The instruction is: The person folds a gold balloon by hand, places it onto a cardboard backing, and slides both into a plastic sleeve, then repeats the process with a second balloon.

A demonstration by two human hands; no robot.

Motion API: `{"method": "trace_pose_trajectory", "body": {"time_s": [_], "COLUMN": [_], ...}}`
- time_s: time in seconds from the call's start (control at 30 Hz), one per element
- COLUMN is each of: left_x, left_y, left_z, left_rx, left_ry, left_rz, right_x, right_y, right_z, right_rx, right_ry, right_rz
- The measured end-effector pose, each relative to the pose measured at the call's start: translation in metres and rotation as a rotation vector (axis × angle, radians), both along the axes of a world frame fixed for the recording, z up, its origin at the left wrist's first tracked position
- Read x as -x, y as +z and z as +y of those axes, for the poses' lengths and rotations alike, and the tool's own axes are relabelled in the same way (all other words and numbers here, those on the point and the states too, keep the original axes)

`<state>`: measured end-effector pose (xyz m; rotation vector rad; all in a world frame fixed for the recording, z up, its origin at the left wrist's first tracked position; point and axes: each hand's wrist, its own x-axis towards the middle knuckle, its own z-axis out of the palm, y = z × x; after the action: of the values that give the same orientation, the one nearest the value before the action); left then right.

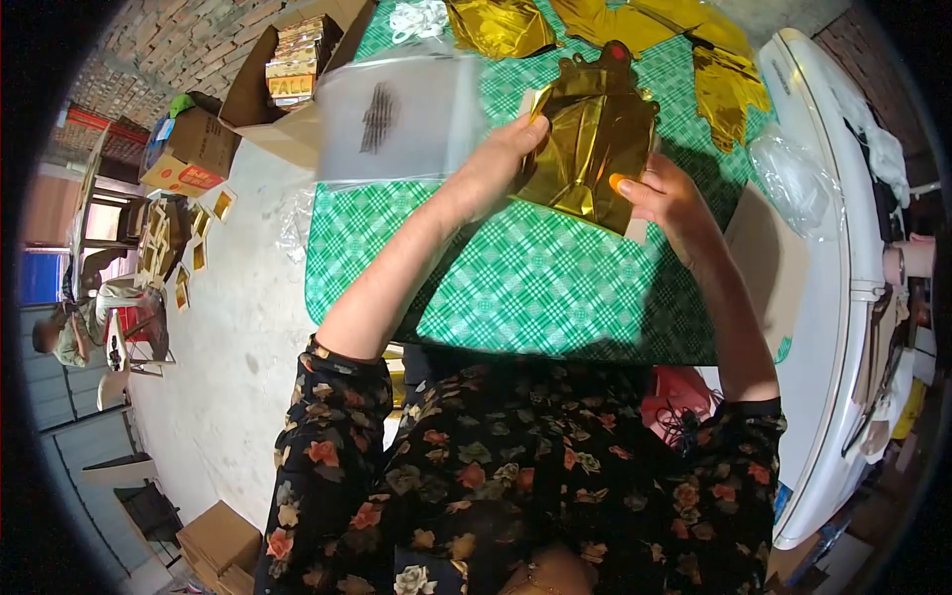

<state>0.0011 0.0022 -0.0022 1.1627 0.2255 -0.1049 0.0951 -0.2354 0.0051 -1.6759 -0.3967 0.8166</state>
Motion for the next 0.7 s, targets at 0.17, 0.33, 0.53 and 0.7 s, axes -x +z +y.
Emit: {"method": "trace_pose_trajectory", "body": {"time_s": [0.17,0.33,0.53,0.7], "left_x": [-0.007,-0.008,-0.015,-0.017], "left_y": [-0.009,-0.004,-0.008,-0.008], "left_z": [0.004,0.005,0.004,0.006], "left_rx": [0.124,0.118,0.145,0.179], "left_ry": [0.038,0.054,0.048,0.063], "left_rz": [-0.001,0.034,0.063,0.08], "right_x": [0.009,0.041,0.042,0.037], "right_y": [-0.039,-0.036,-0.055,-0.06], "right_z": [-0.02,-0.04,-0.045,-0.042], "right_rx": [0.054,0.256,0.19,0.149], "right_ry": [-0.104,0.028,0.069,-0.005], "right_rz": [-0.351,-0.942,-1.148,-1.072]}}
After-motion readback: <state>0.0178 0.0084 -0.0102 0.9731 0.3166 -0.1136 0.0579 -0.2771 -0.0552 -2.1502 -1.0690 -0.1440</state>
